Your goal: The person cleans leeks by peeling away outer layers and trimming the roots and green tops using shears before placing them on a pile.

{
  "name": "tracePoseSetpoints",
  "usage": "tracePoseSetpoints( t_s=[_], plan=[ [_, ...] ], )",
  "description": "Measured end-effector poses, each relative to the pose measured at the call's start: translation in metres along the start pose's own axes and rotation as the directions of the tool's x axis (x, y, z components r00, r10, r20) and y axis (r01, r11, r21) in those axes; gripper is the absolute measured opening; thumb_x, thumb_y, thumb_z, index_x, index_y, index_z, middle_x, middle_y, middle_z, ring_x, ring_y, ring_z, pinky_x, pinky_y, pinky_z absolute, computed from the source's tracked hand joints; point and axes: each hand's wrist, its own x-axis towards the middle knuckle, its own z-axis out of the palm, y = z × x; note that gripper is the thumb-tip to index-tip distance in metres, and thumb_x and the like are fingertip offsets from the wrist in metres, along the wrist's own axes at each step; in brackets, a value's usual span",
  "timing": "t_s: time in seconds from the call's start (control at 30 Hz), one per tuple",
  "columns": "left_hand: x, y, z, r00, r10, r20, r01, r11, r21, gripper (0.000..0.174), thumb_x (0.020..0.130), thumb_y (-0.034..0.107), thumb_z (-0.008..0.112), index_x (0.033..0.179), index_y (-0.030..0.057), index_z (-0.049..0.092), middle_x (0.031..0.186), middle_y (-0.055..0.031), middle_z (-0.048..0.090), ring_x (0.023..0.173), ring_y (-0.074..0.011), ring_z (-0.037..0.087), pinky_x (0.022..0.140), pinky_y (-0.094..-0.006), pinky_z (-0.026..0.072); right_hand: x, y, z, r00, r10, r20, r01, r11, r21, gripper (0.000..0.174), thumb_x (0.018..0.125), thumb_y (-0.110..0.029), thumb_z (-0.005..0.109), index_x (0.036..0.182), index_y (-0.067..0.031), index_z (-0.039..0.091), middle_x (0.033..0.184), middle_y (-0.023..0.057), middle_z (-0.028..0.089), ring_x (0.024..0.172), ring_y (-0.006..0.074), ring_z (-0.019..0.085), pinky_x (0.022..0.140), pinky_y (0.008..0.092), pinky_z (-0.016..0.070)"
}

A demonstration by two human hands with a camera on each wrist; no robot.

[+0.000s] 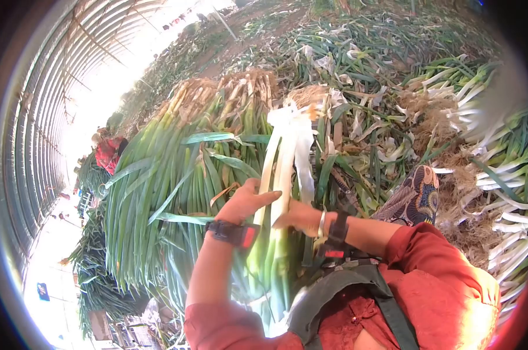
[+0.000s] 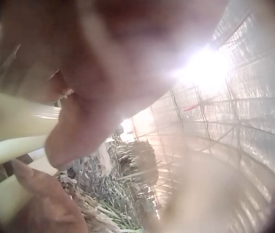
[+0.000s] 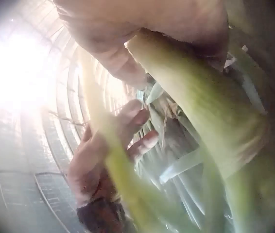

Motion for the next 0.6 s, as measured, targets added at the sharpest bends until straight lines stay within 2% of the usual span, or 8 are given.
tracePoseSetpoints(
  t_s=[0.07, 0.1, 0.17, 0.27, 0.33, 0.4, 0.53, 0.6],
  plan=[
    [0.002, -0.001, 0.014, 0.993, 0.094, -0.076, -0.086, 0.991, 0.098, 0.079, 0.073, 0.043, 0.083, 0.128, -0.0033, 0.048, 0.113, -0.0195, 0.064, 0.101, -0.0243, 0.063, 0.090, -0.0345, 0.0485, -0.006, 0.000, 0.010, 0.963, 0.253, 0.089, -0.210, 0.919, -0.335, 0.063, 0.076, -0.015, 0.075, 0.131, -0.0033, 0.048, 0.113, 0.0063, 0.062, 0.098, 0.0128, 0.060, 0.079, 0.0289, 0.0505],
    [-0.002, -0.001, 0.024, 0.978, 0.154, -0.141, -0.126, 0.973, 0.193, 0.078, 0.073, 0.038, 0.082, 0.128, -0.0044, 0.047, 0.112, -0.0212, 0.064, 0.103, -0.0291, 0.063, 0.092, -0.0374, 0.0480, -0.005, 0.014, 0.013, 0.974, 0.169, 0.154, -0.091, 0.905, -0.415, 0.062, 0.077, -0.018, 0.075, 0.131, -0.0020, 0.049, 0.112, 0.0061, 0.063, 0.098, 0.0142, 0.061, 0.081, 0.0305, 0.0507],
    [-0.007, -0.004, 0.026, 0.984, 0.099, -0.150, -0.068, 0.978, 0.199, 0.077, 0.073, 0.034, 0.080, 0.128, -0.0062, 0.044, 0.114, -0.0233, 0.062, 0.108, -0.0329, 0.061, 0.092, -0.0396, 0.0477, -0.008, 0.014, 0.017, 0.954, 0.035, 0.298, 0.130, 0.847, -0.516, 0.056, 0.081, -0.022, 0.073, 0.127, 0.0002, 0.051, 0.111, 0.0068, 0.065, 0.098, 0.0163, 0.062, 0.084, 0.0343, 0.0515],
    [-0.025, -0.013, 0.021, 0.988, 0.045, -0.148, -0.024, 0.990, 0.141, 0.066, 0.076, 0.023, 0.074, 0.127, -0.0042, 0.042, 0.113, -0.0222, 0.061, 0.107, -0.0323, 0.061, 0.089, -0.0399, 0.0486, -0.029, -0.055, -0.001, 0.960, 0.128, 0.248, 0.134, 0.566, -0.813, 0.049, 0.079, -0.022, 0.075, 0.117, 0.0046, 0.059, 0.106, 0.0166, 0.068, 0.093, 0.0233, 0.066, 0.081, 0.0367, 0.0524],
    [-0.039, -0.019, 0.014, 0.986, 0.094, -0.137, -0.085, 0.994, 0.069, 0.062, 0.078, 0.020, 0.073, 0.127, -0.0029, 0.042, 0.111, -0.0211, 0.061, 0.104, -0.0309, 0.061, 0.087, -0.0397, 0.0490, -0.031, -0.089, -0.029, 0.967, -0.235, -0.098, 0.076, 0.635, -0.769, 0.047, 0.082, -0.024, 0.075, 0.118, 0.0025, 0.059, 0.107, 0.0156, 0.067, 0.097, 0.0192, 0.064, 0.082, 0.0354, 0.0522],
    [-0.051, -0.019, 0.013, 0.995, 0.084, -0.059, -0.085, 0.996, -0.031, 0.054, 0.080, 0.014, 0.070, 0.125, -0.0007, 0.043, 0.106, -0.0137, 0.058, 0.098, -0.0212, 0.055, 0.086, -0.0351, 0.0465, -0.006, -0.099, -0.074, 0.757, -0.623, -0.194, 0.322, 0.616, -0.719, 0.048, 0.083, -0.027, 0.076, 0.117, 0.0010, 0.060, 0.106, 0.0113, 0.068, 0.097, 0.0164, 0.063, 0.080, 0.0324, 0.0525],
    [-0.067, -0.010, 0.017, 0.987, 0.136, 0.091, -0.123, 0.983, -0.140, 0.057, 0.078, 0.012, 0.070, 0.128, 0.0023, 0.045, 0.106, -0.0046, 0.052, 0.099, -0.0146, 0.047, 0.089, -0.0290, 0.0416, 0.003, -0.116, -0.061, 0.939, -0.342, 0.021, 0.299, 0.787, -0.540, 0.047, 0.084, -0.027, 0.076, 0.118, 0.0001, 0.060, 0.106, 0.0082, 0.068, 0.099, 0.0157, 0.062, 0.080, 0.0293, 0.0522],
    [-0.082, 0.005, 0.018, 0.981, 0.114, 0.155, -0.086, 0.980, -0.178, 0.060, 0.078, 0.012, 0.070, 0.132, 0.0024, 0.044, 0.107, -0.0045, 0.052, 0.100, -0.0144, 0.046, 0.090, -0.0287, 0.0409, -0.017, -0.139, -0.028, 0.964, -0.131, 0.232, 0.229, 0.853, -0.469, 0.045, 0.085, -0.027, 0.074, 0.118, 0.0006, 0.060, 0.108, 0.0086, 0.068, 0.099, 0.0165, 0.062, 0.081, 0.0290, 0.0521]
  ],
)
